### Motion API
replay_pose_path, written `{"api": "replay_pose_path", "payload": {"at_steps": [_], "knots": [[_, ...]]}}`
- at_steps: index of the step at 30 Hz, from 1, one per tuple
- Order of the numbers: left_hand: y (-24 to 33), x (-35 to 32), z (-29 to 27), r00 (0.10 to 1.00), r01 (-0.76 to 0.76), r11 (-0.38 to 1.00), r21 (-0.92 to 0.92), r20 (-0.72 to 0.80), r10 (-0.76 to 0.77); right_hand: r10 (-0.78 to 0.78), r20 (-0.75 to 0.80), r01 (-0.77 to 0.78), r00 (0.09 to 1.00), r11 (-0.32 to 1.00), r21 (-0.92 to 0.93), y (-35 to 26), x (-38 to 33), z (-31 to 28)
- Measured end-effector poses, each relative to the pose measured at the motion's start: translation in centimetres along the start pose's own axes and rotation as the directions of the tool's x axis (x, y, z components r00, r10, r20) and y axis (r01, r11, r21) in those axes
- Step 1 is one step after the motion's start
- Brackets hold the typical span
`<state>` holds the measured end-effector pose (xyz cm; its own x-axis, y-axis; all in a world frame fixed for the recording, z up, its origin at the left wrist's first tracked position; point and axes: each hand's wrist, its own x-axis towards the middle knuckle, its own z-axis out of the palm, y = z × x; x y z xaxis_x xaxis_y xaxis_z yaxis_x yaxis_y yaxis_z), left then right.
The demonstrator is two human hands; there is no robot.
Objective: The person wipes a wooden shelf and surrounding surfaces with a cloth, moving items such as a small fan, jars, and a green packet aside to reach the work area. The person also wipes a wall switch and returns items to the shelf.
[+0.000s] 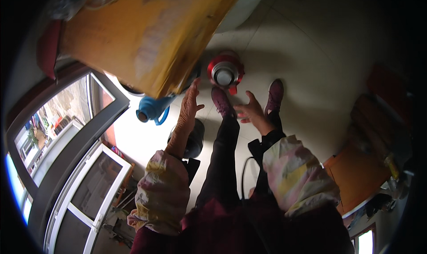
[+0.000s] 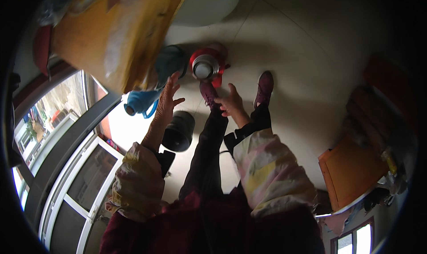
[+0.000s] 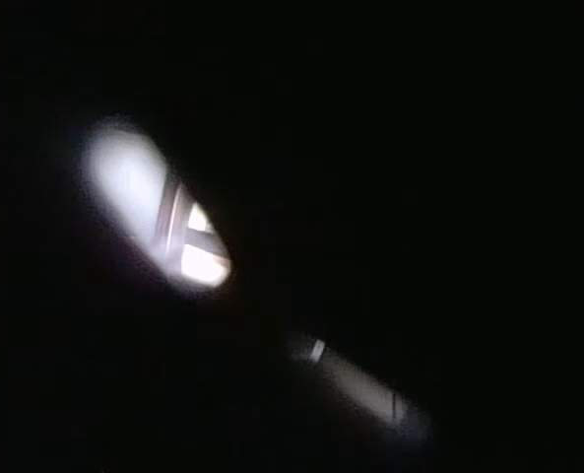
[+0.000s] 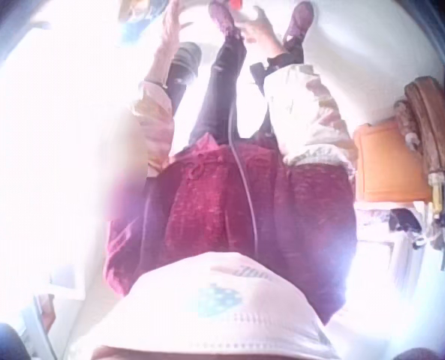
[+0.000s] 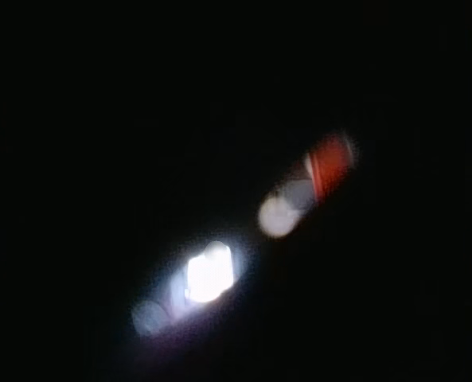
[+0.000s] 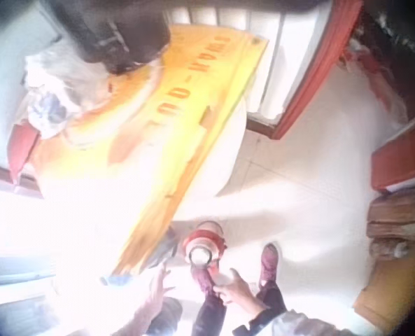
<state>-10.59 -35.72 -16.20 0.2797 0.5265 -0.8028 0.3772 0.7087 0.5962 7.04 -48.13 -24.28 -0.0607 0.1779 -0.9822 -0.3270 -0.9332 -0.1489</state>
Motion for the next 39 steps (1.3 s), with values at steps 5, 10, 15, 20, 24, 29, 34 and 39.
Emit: {"api": "replay_pose_path", "payload": {"at_steps": [5,10,15,20,24,29,34,39], "knots": [[-0.1,9.3,1.1,0.996,0.009,0.991,0.132,0.085,-0.020,-0.046,0.044,0.039,0.998,0.988,0.148,1.3,6.4,1.6],[-0.6,14.4,2.0,0.974,0.035,0.992,0.118,0.217,-0.061,-0.287,-0.184,0.307,0.940,0.947,0.090,2.7,11.1,4.1],[-0.5,16.3,2.1,0.962,0.131,0.975,0.178,0.214,-0.169,-0.375,-0.268,0.345,0.888,0.926,-0.151,3.0,12.7,4.6],[-0.3,15.1,2.6,0.970,0.085,0.992,0.092,0.221,-0.104,-0.510,-0.294,0.494,0.809,0.859,-0.130,2.4,10.8,2.5],[-0.4,14.3,4.4,0.986,0.084,0.994,-0.067,0.152,-0.073,-0.648,-0.321,0.576,0.690,0.761,-0.299,1.3,10.3,-0.8],[0.4,15.9,9.3,0.985,0.095,0.977,-0.192,0.159,-0.065,-0.710,-0.337,0.606,0.618,0.703,-0.373,-0.1,10.6,-6.6],[2.4,17.7,15.6,0.990,0.008,0.981,-0.192,0.141,0.019,-0.780,-0.343,0.620,0.524,0.625,-0.475,-2.8,9.9,-14.3],[5.6,20.8,21.4,0.987,-0.044,0.965,-0.259,0.137,0.082,-0.758,-0.317,0.578,0.569,0.644,-0.502,-7.5,11.8,-21.9]]}}
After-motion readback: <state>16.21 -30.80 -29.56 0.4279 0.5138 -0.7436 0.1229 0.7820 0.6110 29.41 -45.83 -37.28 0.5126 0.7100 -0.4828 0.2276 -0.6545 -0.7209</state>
